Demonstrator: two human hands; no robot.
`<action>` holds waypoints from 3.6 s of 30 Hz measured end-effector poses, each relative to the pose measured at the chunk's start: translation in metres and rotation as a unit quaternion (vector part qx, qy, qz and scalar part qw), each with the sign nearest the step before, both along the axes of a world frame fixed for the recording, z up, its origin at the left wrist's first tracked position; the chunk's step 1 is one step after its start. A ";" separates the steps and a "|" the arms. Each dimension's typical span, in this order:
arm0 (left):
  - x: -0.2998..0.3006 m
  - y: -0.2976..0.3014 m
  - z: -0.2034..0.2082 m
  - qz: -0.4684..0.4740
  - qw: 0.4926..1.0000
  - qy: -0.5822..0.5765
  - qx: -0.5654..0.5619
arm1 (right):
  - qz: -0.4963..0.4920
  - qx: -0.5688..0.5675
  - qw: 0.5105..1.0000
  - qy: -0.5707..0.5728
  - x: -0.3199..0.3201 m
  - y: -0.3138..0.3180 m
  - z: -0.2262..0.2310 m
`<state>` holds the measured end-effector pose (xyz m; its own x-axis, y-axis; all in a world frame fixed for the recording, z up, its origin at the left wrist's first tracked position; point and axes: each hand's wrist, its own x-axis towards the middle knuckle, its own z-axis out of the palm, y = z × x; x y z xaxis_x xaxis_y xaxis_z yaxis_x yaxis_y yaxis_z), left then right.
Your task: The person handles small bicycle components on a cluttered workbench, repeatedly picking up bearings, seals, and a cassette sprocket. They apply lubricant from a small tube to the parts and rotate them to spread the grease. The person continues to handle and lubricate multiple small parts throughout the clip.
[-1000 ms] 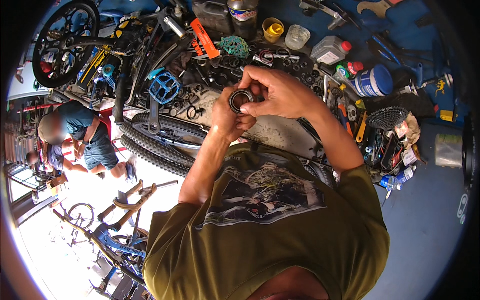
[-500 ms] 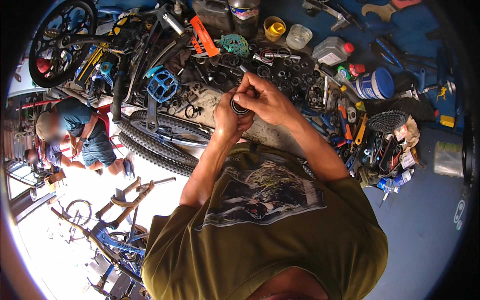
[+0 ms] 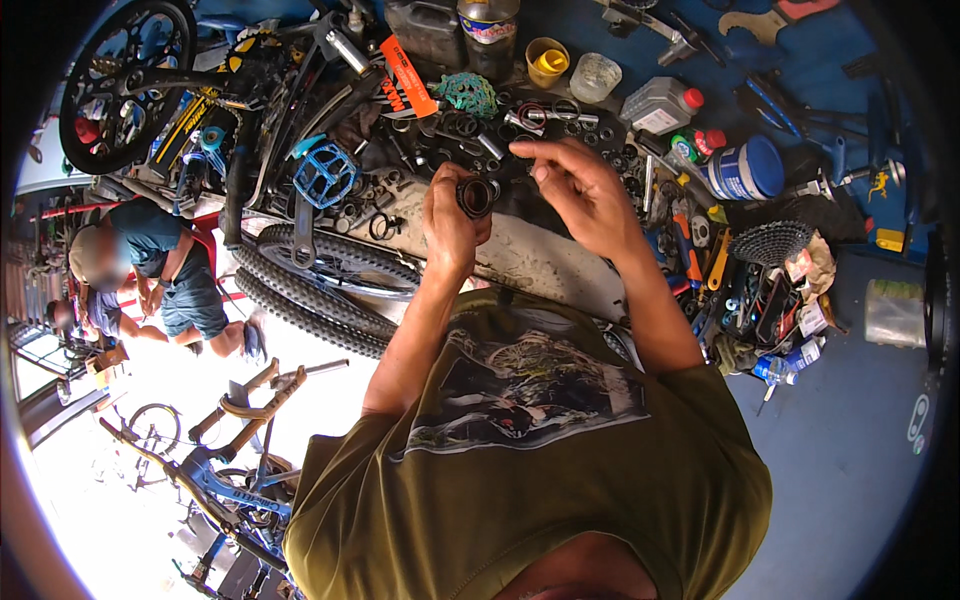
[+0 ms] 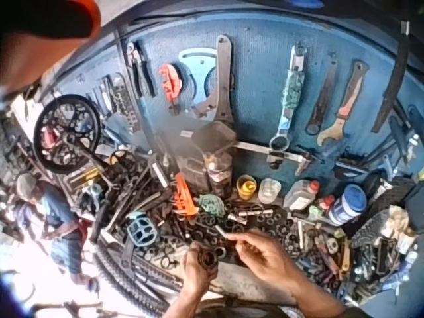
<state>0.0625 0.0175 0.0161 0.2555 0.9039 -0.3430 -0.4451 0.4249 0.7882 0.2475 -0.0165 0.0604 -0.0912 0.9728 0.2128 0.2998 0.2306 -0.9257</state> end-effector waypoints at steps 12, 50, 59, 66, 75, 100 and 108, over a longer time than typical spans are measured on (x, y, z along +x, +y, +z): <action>0.001 -0.001 0.013 0.059 0.994 0.073 0.058 | 0.010 -0.081 0.994 -0.070 -0.038 -0.038 0.006; -0.040 -0.029 -0.056 -0.119 0.976 0.167 0.074 | -0.003 -0.138 0.990 0.012 -0.018 -0.055 -0.064; -0.030 -0.018 -0.088 -0.149 0.826 0.412 0.354 | -0.060 -0.111 0.968 -0.219 -0.013 -0.042 -0.097; -0.026 0.021 -0.090 -0.201 0.654 0.568 0.457 | -0.116 -0.052 0.914 -0.385 -0.016 -0.011 -0.126; -0.026 0.040 -0.086 -0.224 0.642 0.554 0.481 | -0.087 -0.070 0.914 -0.390 -0.021 -0.008 -0.146; -0.015 0.042 -0.038 -0.127 0.732 0.475 0.471 | -0.350 -0.037 0.887 -0.297 0.115 -0.071 -0.069; 0.045 0.044 -0.029 -0.214 0.751 0.413 0.469 | -0.164 -0.247 0.878 -0.377 0.103 -0.126 -0.089</action>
<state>0.1080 0.0615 -0.0131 0.6418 0.7422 0.1931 0.3783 -0.5254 0.7622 0.3501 -0.1429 -0.0285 0.2778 0.9298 -0.2416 0.8451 -0.3561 -0.3988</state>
